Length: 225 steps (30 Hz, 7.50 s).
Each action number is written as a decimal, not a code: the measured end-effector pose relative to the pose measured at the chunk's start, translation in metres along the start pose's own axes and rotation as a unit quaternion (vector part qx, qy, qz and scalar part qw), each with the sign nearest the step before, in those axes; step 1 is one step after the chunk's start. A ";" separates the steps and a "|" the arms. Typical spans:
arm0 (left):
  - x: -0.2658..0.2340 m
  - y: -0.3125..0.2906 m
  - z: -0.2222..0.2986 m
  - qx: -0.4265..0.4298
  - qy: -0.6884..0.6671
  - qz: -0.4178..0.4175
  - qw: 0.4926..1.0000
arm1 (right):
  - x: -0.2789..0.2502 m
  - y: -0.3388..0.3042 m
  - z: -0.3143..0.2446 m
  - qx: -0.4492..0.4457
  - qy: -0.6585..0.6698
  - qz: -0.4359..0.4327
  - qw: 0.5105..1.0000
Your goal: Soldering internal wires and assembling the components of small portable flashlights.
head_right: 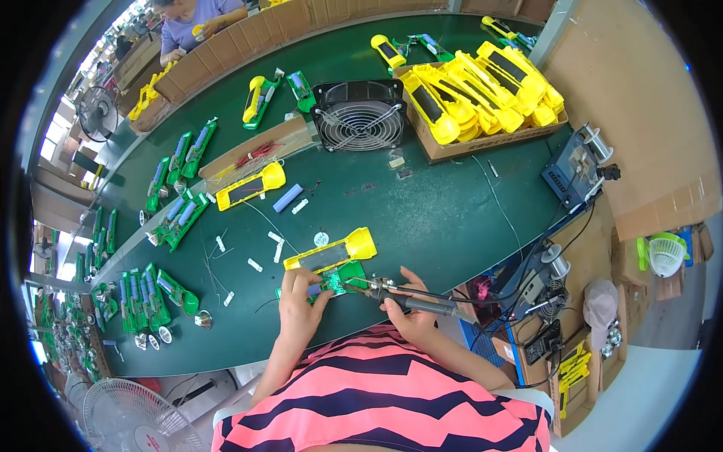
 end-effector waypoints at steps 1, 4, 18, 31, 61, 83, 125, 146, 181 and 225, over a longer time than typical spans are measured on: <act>-0.005 -0.004 0.005 0.053 0.057 0.037 0.996 | -0.012 0.001 0.010 -0.110 -0.180 -0.130 0.969; -0.025 -0.035 0.009 0.065 0.193 0.007 0.979 | -0.011 0.000 0.010 -0.100 -0.168 -0.132 0.972; -0.001 -0.022 -0.008 0.101 0.097 0.013 0.990 | -0.007 0.011 -0.005 -0.121 -0.201 -0.120 0.964; -0.011 -0.047 -0.007 0.105 0.265 0.145 0.947 | -0.004 0.017 -0.011 -0.128 -0.169 -0.078 0.974; -0.003 0.015 0.011 -0.023 0.144 -0.133 0.980 | -0.005 0.010 -0.002 -0.036 -0.091 -0.075 0.992; -0.002 0.016 0.012 -0.040 0.161 -0.148 0.975 | -0.003 0.013 -0.003 0.007 0.024 -0.010 1.000; -0.114 0.055 -0.044 0.118 -0.286 -0.089 0.947 | -0.091 0.081 -0.031 -0.131 -0.153 0.210 0.957; -0.187 0.323 -0.320 -0.269 0.295 0.181 0.899 | -0.099 0.082 -0.029 -0.052 -0.165 0.277 0.945; -0.046 -0.037 -0.002 -0.087 0.217 0.121 0.965 | -0.103 0.135 -0.101 -0.283 -0.395 0.149 0.861; -0.017 0.019 -0.022 -0.009 0.205 -0.196 0.959 | 0.018 0.056 0.003 0.183 0.047 -0.147 0.971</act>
Point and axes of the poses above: each hand's wrist, its own y-axis towards the middle knuckle, its own x-axis out of the palm, z = x × y, the point moved 2 cm from there along y, towards the middle knuckle, and after that the axes turned 13 degrees about -z, right-handed, at the moved point
